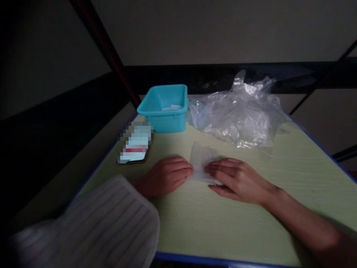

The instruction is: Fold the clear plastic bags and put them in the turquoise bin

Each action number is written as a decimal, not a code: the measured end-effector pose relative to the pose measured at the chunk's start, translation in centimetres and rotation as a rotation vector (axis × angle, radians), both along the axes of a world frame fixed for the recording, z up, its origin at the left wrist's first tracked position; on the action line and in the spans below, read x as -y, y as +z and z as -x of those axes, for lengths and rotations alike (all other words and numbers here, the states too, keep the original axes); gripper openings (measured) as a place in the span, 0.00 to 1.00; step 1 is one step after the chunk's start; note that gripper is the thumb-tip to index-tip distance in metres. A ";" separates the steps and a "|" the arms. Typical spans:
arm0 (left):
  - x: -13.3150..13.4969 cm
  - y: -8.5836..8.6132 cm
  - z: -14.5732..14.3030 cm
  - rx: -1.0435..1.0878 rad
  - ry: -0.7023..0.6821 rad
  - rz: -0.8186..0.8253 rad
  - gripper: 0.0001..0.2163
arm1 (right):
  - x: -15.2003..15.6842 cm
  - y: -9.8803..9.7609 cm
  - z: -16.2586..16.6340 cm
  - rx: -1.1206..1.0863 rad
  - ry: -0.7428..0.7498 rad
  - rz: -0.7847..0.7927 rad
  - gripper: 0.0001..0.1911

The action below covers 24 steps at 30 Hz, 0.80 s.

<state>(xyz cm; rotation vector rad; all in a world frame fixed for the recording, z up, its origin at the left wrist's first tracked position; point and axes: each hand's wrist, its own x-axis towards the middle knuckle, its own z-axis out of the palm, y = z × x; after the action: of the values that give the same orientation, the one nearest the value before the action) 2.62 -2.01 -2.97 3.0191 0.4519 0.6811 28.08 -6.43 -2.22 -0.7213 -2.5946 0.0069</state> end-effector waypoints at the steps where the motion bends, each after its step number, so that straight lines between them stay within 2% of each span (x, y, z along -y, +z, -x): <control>1: 0.1 0.1 0.0 0.005 -0.003 0.007 0.10 | 0.0 -0.1 0.0 -0.003 0.011 -0.013 0.10; 3: 0.4 0.3 -0.1 0.016 0.000 0.043 0.11 | -0.1 -0.2 0.0 -0.024 0.023 0.006 0.10; 6: 0.7 0.4 -0.1 0.048 0.041 0.152 0.12 | 0.1 -0.2 0.0 -0.076 -0.020 0.133 0.11; 10: 0.9 0.6 -0.4 0.140 0.142 0.348 0.11 | 0.3 0.3 0.6 -0.210 -0.219 0.352 0.07; 13: 0.6 0.6 -0.9 0.237 0.270 0.507 0.10 | 0.0 0.8 1.3 -0.357 -0.381 0.538 0.13; 17: -0.3 0.2 -1.5 0.354 0.355 0.823 0.05 | -0.9 1.1 2.1 -0.526 -0.450 0.706 0.17; 19: -0.8 -0.2 -1.8 0.389 0.375 0.926 0.04 | -1.2 1.1 2.3 -0.581 -0.463 0.751 0.16; 22: -1.4 -0.5 -2.0 0.414 0.441 0.967 0.02 | -1.3 1.1 2.3 -0.656 -0.500 0.774 0.14; 24: -1.5 -0.6 -2.1 0.436 0.481 0.973 0.09 | -1.0 1.0 2.3 -0.699 -0.526 0.706 0.13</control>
<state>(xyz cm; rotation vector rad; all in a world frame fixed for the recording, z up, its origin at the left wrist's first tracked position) 4.76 -0.48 -3.55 1.8077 1.0932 0.7870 25.80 -5.40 -1.23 -1.3300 -1.6480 0.8736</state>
